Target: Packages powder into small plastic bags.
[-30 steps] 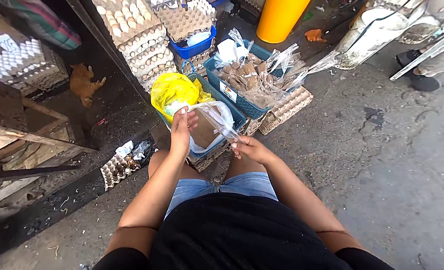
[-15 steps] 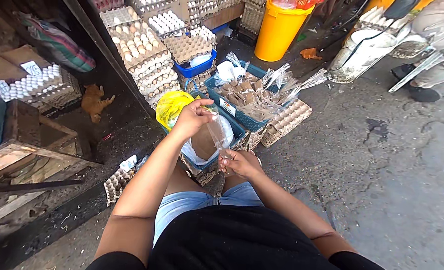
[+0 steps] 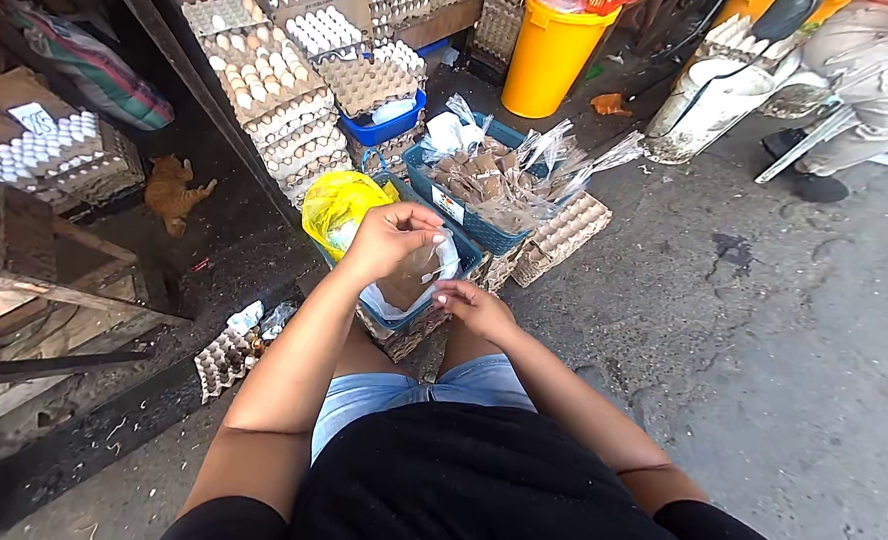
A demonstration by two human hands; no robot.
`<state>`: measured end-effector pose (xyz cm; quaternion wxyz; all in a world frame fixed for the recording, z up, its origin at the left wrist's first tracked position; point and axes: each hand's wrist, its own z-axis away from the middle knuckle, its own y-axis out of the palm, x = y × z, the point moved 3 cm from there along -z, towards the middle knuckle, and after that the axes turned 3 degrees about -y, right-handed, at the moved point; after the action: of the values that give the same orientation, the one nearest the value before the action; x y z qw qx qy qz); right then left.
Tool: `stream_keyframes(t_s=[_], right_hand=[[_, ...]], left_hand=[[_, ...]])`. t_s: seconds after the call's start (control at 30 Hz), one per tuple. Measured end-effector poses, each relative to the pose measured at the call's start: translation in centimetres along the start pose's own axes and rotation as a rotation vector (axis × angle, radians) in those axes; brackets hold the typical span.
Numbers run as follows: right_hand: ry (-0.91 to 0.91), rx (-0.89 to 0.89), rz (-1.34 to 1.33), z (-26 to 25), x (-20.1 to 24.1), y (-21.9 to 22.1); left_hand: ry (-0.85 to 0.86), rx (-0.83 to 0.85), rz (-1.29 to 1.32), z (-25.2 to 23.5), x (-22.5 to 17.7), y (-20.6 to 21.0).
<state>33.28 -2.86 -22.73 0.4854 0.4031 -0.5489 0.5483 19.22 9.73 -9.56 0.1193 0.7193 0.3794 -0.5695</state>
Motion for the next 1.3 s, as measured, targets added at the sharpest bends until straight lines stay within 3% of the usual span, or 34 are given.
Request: stream_keyframes(t_s=[0.07,0.13,0.27,0.47,0.6,0.9,1.13,1.3], right_hand=[[-0.086,-0.091,0.037,-0.2,0.9,-1.0],[-0.115,-0.039,0.089,-0.6,1.8,-2.1],[-0.033,0.113,0.066,-0.4,1.3,-2.3],[0.099,0.108,-0.184,0.8,-0.2,0.0],[0.095,0.076,-0.115,0.4,-0.5,-0.3],[-0.034,0.049,-0.159,-1.1,1.7,1.7],[-0.296,-0.138,0.219,-0.4,1.4,3.1],[-0.207,-0.119,0.281,1.5,0.0,2.6]], left_hand=[[0.0,-0.028,0.015,0.2,-0.4,-0.2],[-0.001,-0.035,0.001,-0.3,-0.5,0.0],[-0.066,-0.099,0.023,-0.8,0.4,1.0],[-0.203,-0.292,0.068,-0.6,4.1,0.1],[-0.227,-0.38,0.123,0.1,4.7,0.2],[-0.112,-0.187,0.039,1.0,1.7,-0.1],[-0.043,-0.294,-0.114,2.3,2.1,0.3],[-0.125,-0.171,-0.268,3.8,3.1,0.6]])
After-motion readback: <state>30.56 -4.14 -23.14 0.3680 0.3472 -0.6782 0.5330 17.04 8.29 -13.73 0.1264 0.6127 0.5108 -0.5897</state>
